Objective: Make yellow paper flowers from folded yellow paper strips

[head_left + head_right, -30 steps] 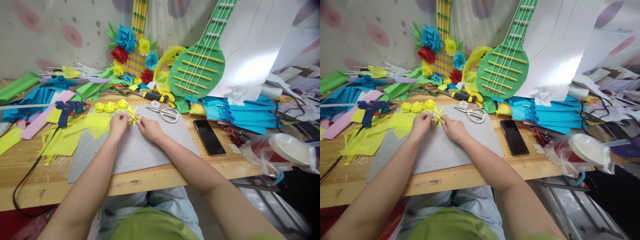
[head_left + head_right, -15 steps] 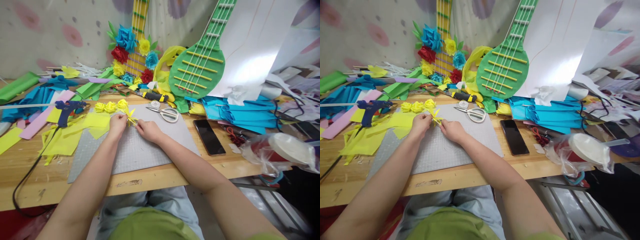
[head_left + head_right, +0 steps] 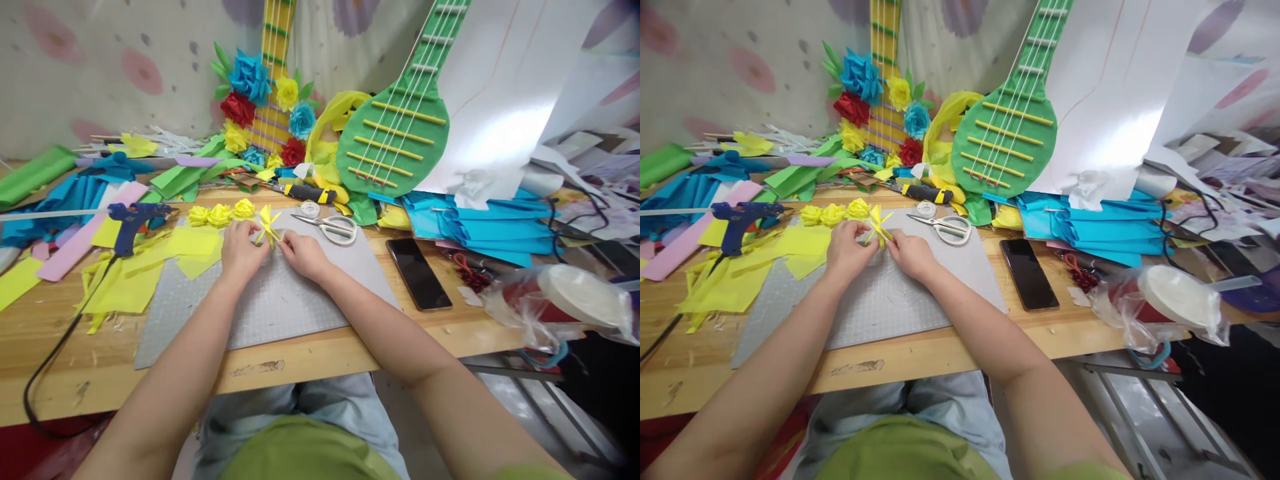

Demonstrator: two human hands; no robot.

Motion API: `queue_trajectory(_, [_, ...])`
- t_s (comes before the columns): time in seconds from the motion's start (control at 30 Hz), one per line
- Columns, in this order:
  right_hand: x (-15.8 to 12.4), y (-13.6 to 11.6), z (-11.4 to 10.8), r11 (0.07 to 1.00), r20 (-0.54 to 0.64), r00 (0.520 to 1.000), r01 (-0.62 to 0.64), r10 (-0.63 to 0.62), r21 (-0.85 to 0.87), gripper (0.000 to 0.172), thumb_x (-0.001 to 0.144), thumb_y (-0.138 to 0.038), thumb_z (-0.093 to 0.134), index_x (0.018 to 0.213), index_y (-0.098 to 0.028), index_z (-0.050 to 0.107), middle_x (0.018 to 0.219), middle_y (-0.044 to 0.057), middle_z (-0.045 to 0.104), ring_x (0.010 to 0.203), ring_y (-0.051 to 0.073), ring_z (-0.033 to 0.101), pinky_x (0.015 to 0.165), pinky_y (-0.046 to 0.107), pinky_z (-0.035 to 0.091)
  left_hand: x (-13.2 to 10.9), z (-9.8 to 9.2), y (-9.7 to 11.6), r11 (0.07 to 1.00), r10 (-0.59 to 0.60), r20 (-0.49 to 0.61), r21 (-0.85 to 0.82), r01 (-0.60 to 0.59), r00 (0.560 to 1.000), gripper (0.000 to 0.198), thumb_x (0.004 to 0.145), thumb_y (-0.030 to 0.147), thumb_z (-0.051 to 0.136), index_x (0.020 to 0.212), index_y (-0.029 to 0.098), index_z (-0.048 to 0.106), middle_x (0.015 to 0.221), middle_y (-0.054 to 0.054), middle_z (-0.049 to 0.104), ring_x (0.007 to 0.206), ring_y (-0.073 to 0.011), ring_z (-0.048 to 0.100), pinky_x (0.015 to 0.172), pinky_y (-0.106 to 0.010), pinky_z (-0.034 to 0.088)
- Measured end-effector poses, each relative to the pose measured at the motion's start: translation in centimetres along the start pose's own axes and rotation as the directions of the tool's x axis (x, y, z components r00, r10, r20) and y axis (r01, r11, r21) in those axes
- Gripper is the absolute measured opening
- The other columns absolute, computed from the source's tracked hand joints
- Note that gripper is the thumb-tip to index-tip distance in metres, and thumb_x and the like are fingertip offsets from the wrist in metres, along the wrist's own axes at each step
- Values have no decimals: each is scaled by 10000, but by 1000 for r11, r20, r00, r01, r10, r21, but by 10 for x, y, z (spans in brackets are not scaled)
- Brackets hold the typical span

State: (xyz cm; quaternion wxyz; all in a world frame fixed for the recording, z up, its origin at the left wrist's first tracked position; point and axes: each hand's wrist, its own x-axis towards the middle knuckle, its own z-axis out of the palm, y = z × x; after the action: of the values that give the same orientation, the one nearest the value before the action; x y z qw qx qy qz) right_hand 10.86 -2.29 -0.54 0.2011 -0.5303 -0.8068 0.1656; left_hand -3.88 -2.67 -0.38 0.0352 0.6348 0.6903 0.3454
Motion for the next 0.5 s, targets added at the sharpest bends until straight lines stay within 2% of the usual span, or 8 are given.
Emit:
queue_trajectory(0.07, [1,2,1,996,-12,1000,-12,13,89,232,875,-351,416,841,-176,563,699,19,628,642,127,557,594,218,324,1,5,-2,1000,27,-2,0,-27,1000,175,658,271,602,815,201,568,877,-37,572,870,-191,526,774,-312,411])
queue_trajectory(0.2, [1,1,1,963,22,998,-63,60,263,209,853,-333,451,753,-175,545,593,-28,565,564,91,503,559,193,318,4,9,-4,999,25,3,-26,-25,1000,81,728,263,547,772,203,580,825,-21,594,794,-168,551,709,-290,417])
queue_trajectory(0.5, [1,-2,1,835,130,982,-184,135,518,203,848,-334,429,711,-190,468,465,-83,487,348,46,410,423,161,311,3,8,-3,1000,9,-23,-19,-9,1000,114,763,271,541,775,215,639,820,-20,645,787,-175,583,690,-285,415])
